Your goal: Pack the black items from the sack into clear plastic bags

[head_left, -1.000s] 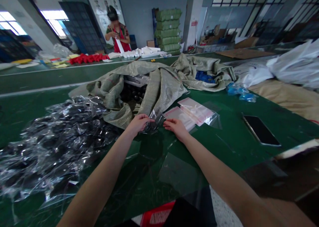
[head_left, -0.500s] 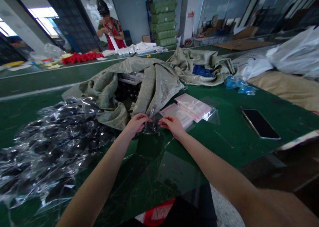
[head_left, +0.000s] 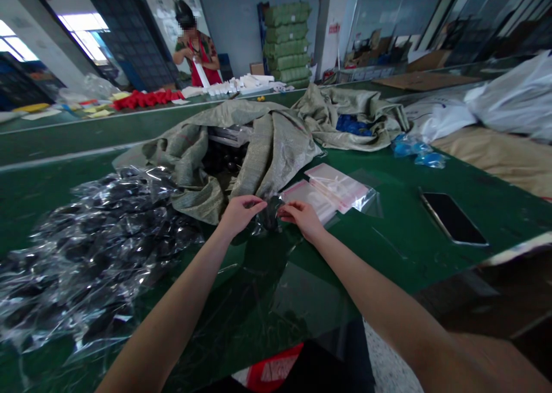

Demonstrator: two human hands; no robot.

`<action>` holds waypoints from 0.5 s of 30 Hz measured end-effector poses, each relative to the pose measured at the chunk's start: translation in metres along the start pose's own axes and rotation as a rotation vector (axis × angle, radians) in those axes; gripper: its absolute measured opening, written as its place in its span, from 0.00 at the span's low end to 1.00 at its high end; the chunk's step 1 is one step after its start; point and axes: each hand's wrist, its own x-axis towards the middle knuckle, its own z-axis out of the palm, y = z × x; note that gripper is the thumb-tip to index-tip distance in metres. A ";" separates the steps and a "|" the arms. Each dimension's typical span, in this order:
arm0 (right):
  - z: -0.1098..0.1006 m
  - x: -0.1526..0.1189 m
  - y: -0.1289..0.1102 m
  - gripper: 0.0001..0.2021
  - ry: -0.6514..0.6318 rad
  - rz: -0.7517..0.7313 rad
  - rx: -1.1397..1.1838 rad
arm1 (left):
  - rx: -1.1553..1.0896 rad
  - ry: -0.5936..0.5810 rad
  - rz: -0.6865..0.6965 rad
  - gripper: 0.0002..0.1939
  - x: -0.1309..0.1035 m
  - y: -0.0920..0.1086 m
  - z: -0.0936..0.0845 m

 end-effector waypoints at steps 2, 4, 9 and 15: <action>-0.001 -0.001 -0.001 0.04 0.018 -0.012 -0.008 | -0.048 0.000 -0.046 0.16 0.001 -0.003 0.001; -0.002 -0.001 -0.003 0.04 0.068 -0.041 -0.029 | -0.204 -0.013 -0.132 0.14 0.001 -0.004 0.002; -0.003 -0.004 -0.004 0.06 0.133 -0.040 0.015 | -0.523 -0.016 -0.278 0.14 -0.001 -0.001 0.005; -0.006 0.000 0.000 0.12 0.112 -0.045 -0.001 | -0.545 -0.032 -0.278 0.14 -0.001 -0.005 0.006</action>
